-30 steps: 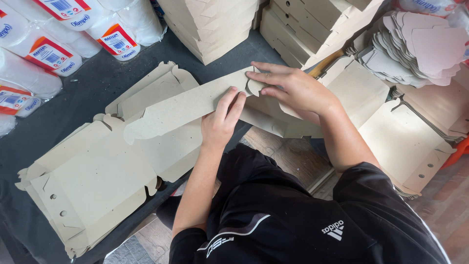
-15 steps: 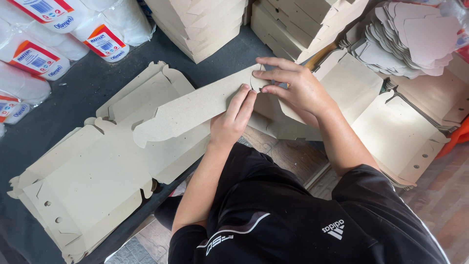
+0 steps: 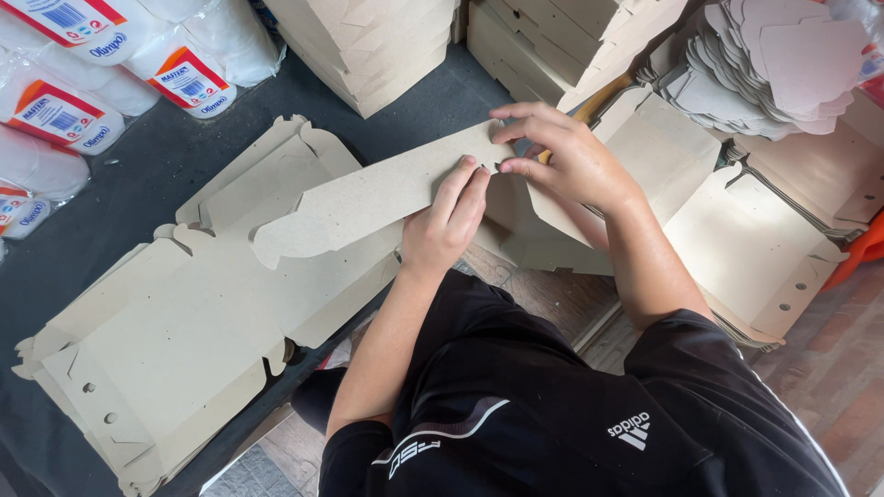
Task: The person folds flat cardboard sheets into boxes by hand and stacks them onto a pile.
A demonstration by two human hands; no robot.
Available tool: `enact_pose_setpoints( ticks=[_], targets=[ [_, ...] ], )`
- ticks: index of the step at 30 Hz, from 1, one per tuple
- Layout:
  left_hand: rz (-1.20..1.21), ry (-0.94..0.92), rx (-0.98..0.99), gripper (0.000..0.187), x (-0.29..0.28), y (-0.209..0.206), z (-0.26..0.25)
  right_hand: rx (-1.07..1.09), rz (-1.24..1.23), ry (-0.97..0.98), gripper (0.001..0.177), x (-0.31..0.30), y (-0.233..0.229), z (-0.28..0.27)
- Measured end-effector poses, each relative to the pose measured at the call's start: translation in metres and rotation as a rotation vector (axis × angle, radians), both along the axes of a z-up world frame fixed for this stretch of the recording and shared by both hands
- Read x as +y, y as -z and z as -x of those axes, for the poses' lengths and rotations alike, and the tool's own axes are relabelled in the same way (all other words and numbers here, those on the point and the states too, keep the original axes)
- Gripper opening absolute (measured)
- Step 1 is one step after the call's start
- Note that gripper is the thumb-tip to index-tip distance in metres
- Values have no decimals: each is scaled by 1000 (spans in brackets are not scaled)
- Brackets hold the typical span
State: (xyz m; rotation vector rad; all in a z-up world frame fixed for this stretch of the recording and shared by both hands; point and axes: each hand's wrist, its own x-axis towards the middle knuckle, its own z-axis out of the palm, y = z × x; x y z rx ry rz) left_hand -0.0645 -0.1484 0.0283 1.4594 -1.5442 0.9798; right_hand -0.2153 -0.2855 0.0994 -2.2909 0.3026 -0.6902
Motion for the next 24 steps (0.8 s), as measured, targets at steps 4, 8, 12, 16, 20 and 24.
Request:
enact_pose_setpoints(
  ticks=[4, 8, 12, 16, 20, 24],
  targets=[
    [-11, -18, -30, 15, 2, -6, 4, 0, -36, 34, 31, 1, 7, 0],
    [-34, -14, -19, 18, 0, -5, 6, 14, -50, 82, 39, 4, 9, -1],
    [-42, 27, -4, 18, -2, -3, 5, -1, -38, 106, 42, 8, 12, -2],
    [-33, 11, -20, 18, -6, -2, 4, -8, -23, 143, 41, 13, 15, -3],
    [-13, 18, -54, 20, -9, -7, 6, -1, -24, 159, 41, 12, 17, 4],
    [15, 15, -97, 21, -12, -2, 7, -3, -57, 149, 43, 10, 22, 10]
  ],
)
